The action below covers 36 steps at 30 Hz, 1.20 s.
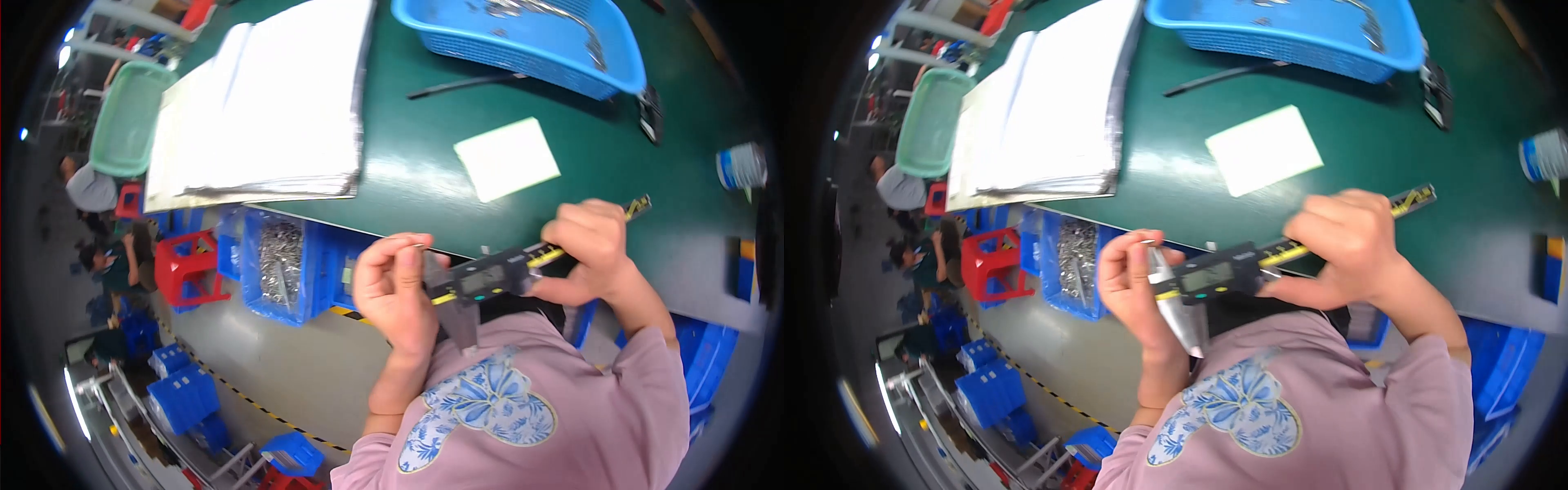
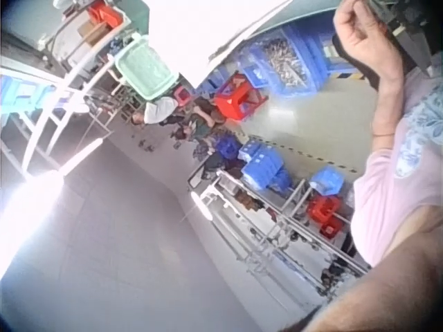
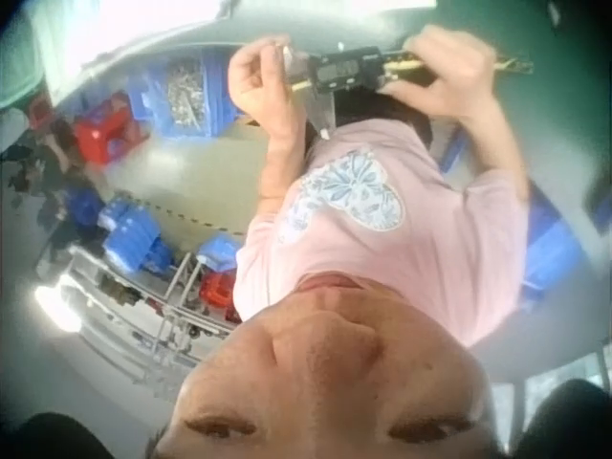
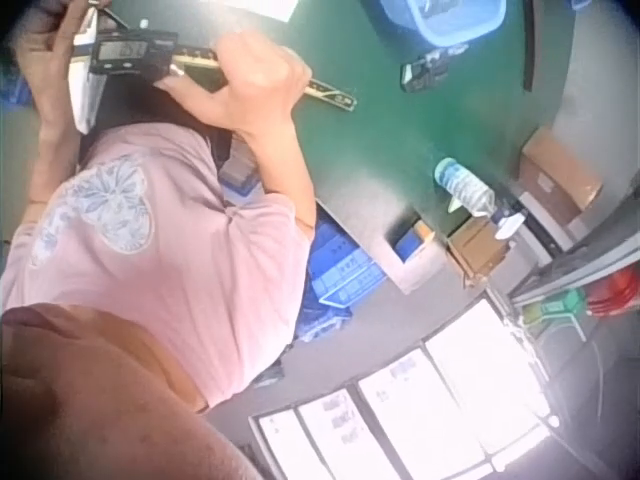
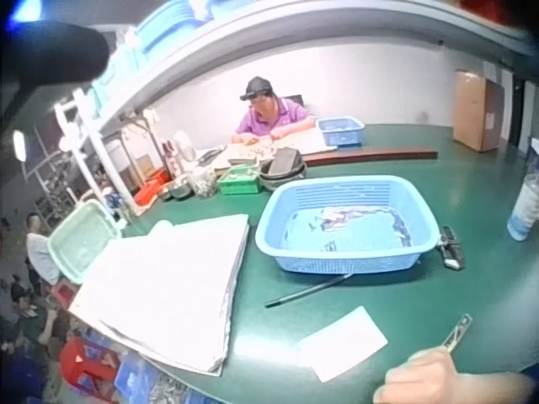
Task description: Using a digital caliper to measure small hardware components at a workbench while consulting a manual.
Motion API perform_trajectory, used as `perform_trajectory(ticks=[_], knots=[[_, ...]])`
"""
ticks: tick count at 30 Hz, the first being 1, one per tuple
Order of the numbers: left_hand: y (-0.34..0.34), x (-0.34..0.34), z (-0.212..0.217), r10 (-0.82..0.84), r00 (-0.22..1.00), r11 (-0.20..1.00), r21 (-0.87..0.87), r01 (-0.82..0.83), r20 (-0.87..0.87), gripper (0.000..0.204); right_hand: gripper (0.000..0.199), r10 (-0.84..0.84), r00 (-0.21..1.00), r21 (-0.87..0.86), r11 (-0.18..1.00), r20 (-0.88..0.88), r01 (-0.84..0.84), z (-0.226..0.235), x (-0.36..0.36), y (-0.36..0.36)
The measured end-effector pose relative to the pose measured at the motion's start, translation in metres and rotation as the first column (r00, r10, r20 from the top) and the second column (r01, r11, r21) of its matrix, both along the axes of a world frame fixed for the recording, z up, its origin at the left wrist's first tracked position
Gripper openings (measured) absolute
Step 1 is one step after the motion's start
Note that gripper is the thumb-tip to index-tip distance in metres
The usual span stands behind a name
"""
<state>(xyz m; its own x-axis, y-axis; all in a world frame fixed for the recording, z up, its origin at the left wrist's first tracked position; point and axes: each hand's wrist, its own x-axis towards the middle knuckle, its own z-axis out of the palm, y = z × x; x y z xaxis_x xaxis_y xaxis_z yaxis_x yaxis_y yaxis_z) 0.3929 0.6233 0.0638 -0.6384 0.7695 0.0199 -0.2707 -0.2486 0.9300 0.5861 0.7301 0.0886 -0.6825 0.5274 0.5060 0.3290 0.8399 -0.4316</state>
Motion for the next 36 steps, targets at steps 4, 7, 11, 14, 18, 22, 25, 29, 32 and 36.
perform_trajectory(ticks=[4, 7, 11, 14, 18, 22, 25, 29, 32, 36], knots=[[0.003, -0.002, -0.008, 0.014, 0.996, 0.998, 0.059, -0.020, 0.090, 0.011, 0.045, -0.043, 0.999, 0.000, 0.999, -0.031, 0.043, -0.006, -0.004, 0.002], [0.002, -0.004, -0.012, 0.010, 0.996, 0.996, 0.093, -0.018, 0.085, 0.013, 0.044, -0.052, 0.999, -0.009, 0.999, -0.011, 0.052, -0.010, -0.003, 0.004], [0.000, -0.006, -0.019, 0.014, 0.996, 0.996, 0.091, -0.022, 0.092, 0.012, 0.043, -0.038, 0.999, -0.002, 0.999, 0.020, 0.038, -0.014, -0.003, 0.004], [0.006, -0.020, -0.023, 0.104, 0.985, 0.990, 0.111, -0.089, -0.141, 0.008, 0.044, -0.035, 0.999, -0.007, 0.999, 0.025, 0.035, -0.018, -0.004, 0.005], [0.021, -0.074, -0.022, 0.326, 0.760, 0.944, 0.150, -0.294, -0.562, 0.004, 0.044, -0.034, 0.999, -0.008, 0.999, 0.041, 0.035, -0.022, -0.005, 0.006], [0.030, -0.125, -0.026, 0.258, 0.430, 0.961, 0.184, -0.205, -0.865, 0.005, 0.042, -0.033, 0.998, -0.015, 0.999, 0.060, 0.034, -0.024, -0.007, 0.005], [0.033, -0.148, -0.034, 0.171, 0.230, 0.974, 0.129, -0.189, -0.958, 0.005, 0.041, -0.009, 0.999, -0.028, 1.000, 0.053, 0.010, -0.023, -0.013, 0.005], [0.035, -0.198, -0.040, 0.386, 0.592, 0.907, 0.176, -0.382, -0.707, 0.008, 0.047, 0.028, 0.996, -0.009, 1.000, 0.082, -0.028, -0.011, -0.026, 0.006], [0.033, -0.234, -0.038, 0.377, 0.674, 0.875, 0.006, -0.483, -0.636, 0.008, 0.055, 0.114, 0.974, -0.022, 0.993, 0.194, -0.112, -0.003, -0.051, 0.015], [0.035, -0.249, -0.030, 0.180, 0.123, 0.898, 0.112, -0.425, -0.976, 0.008, 0.078, 0.275, 0.911, -0.104, 0.961, 0.306, -0.255, 0.002, -0.110, 0.036]])
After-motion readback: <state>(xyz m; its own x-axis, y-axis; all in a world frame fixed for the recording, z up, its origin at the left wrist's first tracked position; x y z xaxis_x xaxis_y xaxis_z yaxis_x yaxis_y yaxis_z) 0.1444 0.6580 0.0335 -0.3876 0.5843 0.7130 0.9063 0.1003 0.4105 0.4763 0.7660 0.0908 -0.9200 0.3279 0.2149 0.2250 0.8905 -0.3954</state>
